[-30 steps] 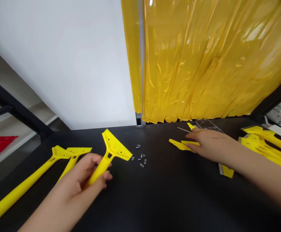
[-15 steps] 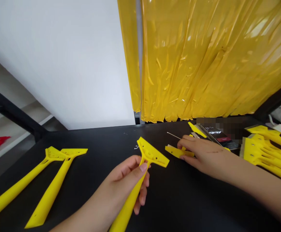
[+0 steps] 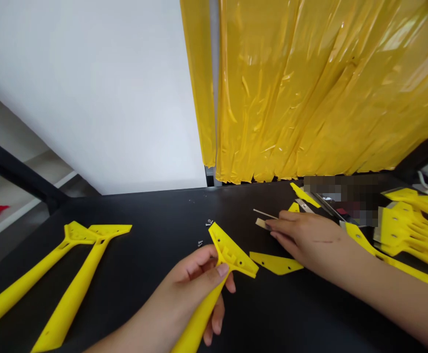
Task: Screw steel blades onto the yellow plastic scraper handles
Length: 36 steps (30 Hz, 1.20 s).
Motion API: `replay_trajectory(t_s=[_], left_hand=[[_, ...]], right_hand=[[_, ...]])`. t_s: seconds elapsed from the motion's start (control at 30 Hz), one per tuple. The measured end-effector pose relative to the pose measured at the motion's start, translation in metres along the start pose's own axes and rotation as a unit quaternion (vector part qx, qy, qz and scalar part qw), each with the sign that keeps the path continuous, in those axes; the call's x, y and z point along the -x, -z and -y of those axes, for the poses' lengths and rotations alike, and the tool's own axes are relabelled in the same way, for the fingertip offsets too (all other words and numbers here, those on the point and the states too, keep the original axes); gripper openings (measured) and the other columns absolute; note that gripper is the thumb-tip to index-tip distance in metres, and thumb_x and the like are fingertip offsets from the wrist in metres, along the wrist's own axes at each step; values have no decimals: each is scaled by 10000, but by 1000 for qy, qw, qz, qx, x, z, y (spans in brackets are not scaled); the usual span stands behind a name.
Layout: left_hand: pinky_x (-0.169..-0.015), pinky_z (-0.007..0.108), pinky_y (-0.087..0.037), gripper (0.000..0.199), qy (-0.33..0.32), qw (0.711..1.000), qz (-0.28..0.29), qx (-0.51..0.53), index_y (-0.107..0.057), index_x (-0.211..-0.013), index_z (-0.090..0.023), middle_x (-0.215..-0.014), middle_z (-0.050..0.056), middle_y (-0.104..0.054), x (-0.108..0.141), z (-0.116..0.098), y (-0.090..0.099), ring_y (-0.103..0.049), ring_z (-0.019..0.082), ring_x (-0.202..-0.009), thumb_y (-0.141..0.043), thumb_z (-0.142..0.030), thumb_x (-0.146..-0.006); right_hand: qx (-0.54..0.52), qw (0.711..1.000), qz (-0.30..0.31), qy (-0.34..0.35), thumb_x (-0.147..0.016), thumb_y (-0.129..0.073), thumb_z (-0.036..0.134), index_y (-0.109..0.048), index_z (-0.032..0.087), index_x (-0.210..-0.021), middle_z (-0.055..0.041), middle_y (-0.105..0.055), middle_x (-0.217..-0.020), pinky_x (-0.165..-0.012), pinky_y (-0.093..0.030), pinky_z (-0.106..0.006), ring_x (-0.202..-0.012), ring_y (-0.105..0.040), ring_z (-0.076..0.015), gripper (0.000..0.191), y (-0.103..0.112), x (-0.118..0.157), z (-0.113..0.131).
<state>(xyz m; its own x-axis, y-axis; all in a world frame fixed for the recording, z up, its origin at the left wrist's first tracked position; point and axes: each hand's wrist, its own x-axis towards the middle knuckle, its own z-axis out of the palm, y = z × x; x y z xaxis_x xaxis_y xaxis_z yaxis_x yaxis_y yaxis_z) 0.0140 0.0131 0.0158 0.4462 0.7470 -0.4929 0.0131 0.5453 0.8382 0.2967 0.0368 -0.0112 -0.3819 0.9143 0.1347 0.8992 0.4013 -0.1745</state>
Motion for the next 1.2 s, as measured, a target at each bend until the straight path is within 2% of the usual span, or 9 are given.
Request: replay_trajectory(t_s=[0.13,0.23,0.37,0.63,0.77,0.87,0.97,1.1,1.2], left_hand=[[-387,159,-438,268,2,1000,15,-7,-620,-881,-198,-636,-36,-580,-2,2,1,-503,77,-425,-638,-446,-982],[-424,182,-473,285,-6,1000,18,3,-599,-848,-195,-677,-28,-598,-2,4,1,-537,82,-449,-627,-443,-986],[-453,206,-490,285,-1,999,44,2,-591,-835,-192,-675,-23,-606,-3,8,3,-577,99,-465,-634,-433,-981],[-509,196,-505,291,2,998,62,-19,-601,-821,-174,-673,-14,-625,-3,8,5,-630,98,-501,-632,-406,-992],[-446,196,-499,241,16,998,61,-18,-617,-862,-171,-764,-7,-652,-1,10,6,-634,93,-459,-656,-385,-966],[-409,176,-487,234,12,998,43,-34,-635,-917,-171,-850,10,-693,0,10,4,-607,65,-427,-653,-397,-972],[-398,162,-486,250,5,998,45,-36,-647,-948,-181,-878,15,-715,0,10,1,-612,60,-422,-671,-429,-966],[-349,159,-453,301,12,998,64,-27,-648,-937,-201,-832,-2,-712,-1,17,-2,-599,67,-385,-703,-496,-937],[-344,152,-425,384,5,996,81,-32,-654,-927,-197,-808,-2,-701,-3,26,-3,-570,56,-381,-729,-573,-902]], right_hand=[[-31,999,24,21,-1033,-501,252,-685,328,-1237,-15,-700,-1007,-806,-498,-351,-909,-699,-214,285,-2,3,9],[-43,999,32,-5,-1020,-531,271,-670,265,-1099,-29,-696,-998,-781,-492,-365,-874,-693,-222,160,-3,7,10],[-64,997,38,-31,-965,-608,246,-601,255,-981,-6,-672,-929,-703,-467,-327,-811,-666,-199,20,-2,13,6],[-120,991,34,-49,-956,-605,252,-553,251,-881,19,-621,-831,-673,-402,-314,-734,-583,-175,91,5,11,11],[-171,983,25,-71,-1025,-529,338,-583,254,-884,31,-575,-780,-649,-403,-298,-697,-531,-156,173,17,7,22],[-308,944,37,-111,-1047,-507,457,-616,254,-870,43,-522,-726,-597,-387,-268,-664,-481,-140,291,27,8,36],[-471,868,58,-143,-996,-610,463,-652,236,-852,46,-534,-721,-591,-371,-253,-663,-455,-127,272,31,11,52],[-578,799,95,-135,-940,-698,369,-654,207,-885,32,-593,-788,-638,-395,-252,-716,-493,-124,177,22,16,66],[-614,767,117,-145,-897,-765,411,-578,196,-834,53,-531,-737,-599,-354,-246,-669,-435,-108,293,11,18,72]])
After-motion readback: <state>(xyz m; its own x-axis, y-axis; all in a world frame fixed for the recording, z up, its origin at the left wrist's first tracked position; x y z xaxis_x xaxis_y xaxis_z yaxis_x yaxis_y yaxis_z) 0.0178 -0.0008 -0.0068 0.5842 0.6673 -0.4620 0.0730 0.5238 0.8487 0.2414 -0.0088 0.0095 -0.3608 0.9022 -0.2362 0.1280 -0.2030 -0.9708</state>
